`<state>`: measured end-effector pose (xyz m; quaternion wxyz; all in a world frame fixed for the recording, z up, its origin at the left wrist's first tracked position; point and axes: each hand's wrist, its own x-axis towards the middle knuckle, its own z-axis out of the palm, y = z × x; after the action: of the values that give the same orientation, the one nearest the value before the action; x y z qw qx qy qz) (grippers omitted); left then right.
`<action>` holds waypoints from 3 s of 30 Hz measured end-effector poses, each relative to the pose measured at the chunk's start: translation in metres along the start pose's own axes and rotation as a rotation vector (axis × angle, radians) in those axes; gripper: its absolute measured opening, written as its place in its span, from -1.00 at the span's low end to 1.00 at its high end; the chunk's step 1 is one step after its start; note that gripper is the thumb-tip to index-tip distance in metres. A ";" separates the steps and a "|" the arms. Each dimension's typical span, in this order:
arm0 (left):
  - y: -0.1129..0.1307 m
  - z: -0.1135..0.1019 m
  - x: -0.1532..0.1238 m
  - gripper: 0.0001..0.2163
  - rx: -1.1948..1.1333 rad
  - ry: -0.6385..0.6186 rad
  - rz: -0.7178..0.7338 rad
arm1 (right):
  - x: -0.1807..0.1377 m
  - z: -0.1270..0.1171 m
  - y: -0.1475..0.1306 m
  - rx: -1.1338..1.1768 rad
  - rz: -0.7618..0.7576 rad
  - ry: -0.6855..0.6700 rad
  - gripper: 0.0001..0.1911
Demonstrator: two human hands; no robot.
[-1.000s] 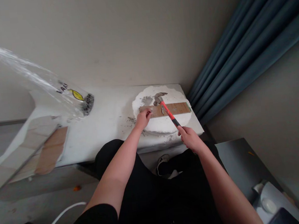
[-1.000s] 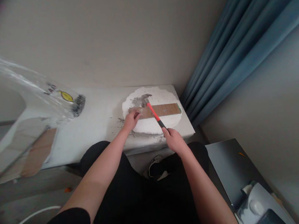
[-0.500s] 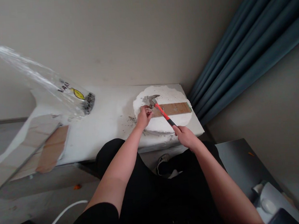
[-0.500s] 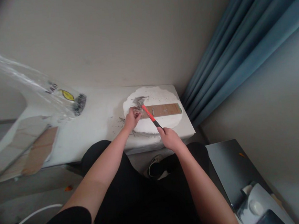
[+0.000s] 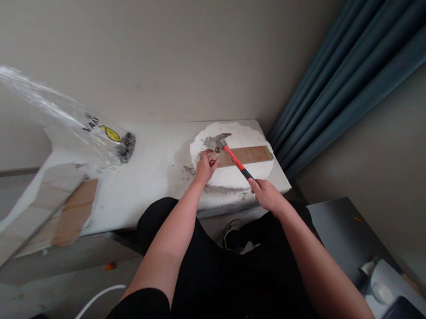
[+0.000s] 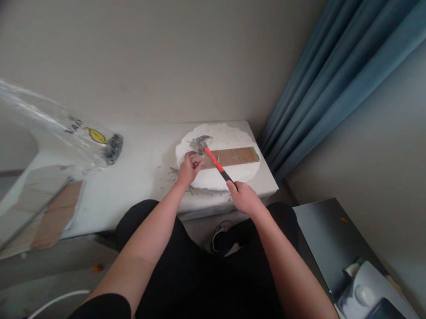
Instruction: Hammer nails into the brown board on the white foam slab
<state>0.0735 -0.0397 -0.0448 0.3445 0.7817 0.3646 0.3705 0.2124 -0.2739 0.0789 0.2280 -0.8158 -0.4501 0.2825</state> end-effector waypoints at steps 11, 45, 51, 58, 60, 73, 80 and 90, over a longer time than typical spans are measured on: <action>0.003 -0.001 0.001 -0.57 0.038 0.007 0.010 | -0.001 0.004 -0.001 -0.001 -0.001 -0.012 -0.55; -0.005 0.001 -0.002 -0.51 0.010 0.071 0.091 | 0.000 0.029 0.016 0.118 0.021 0.001 -0.53; -0.007 -0.004 -0.001 -0.52 0.051 0.145 0.031 | 0.001 0.023 0.021 0.057 0.000 0.008 -0.54; -0.008 -0.004 0.000 -0.53 0.047 0.184 0.010 | 0.000 0.027 0.025 0.066 0.018 -0.015 -0.55; -0.008 -0.004 0.000 -0.52 0.047 0.181 -0.007 | 0.002 0.031 0.026 0.060 0.043 -0.037 -0.56; -0.011 -0.003 0.002 -0.51 0.008 0.175 -0.060 | -0.003 0.029 0.026 0.021 -0.019 -0.005 -0.55; -0.010 -0.010 0.004 -0.54 0.062 0.197 -0.039 | 0.002 0.033 0.030 0.000 0.021 -0.016 -0.52; -0.004 -0.034 0.011 -0.75 0.317 0.066 -0.035 | 0.011 -0.029 0.053 -0.431 0.081 0.080 -0.43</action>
<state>0.0494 -0.0195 -0.0282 0.2110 0.8074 0.4431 0.3276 0.2689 -0.2943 0.0643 0.0545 -0.8737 -0.4574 0.1563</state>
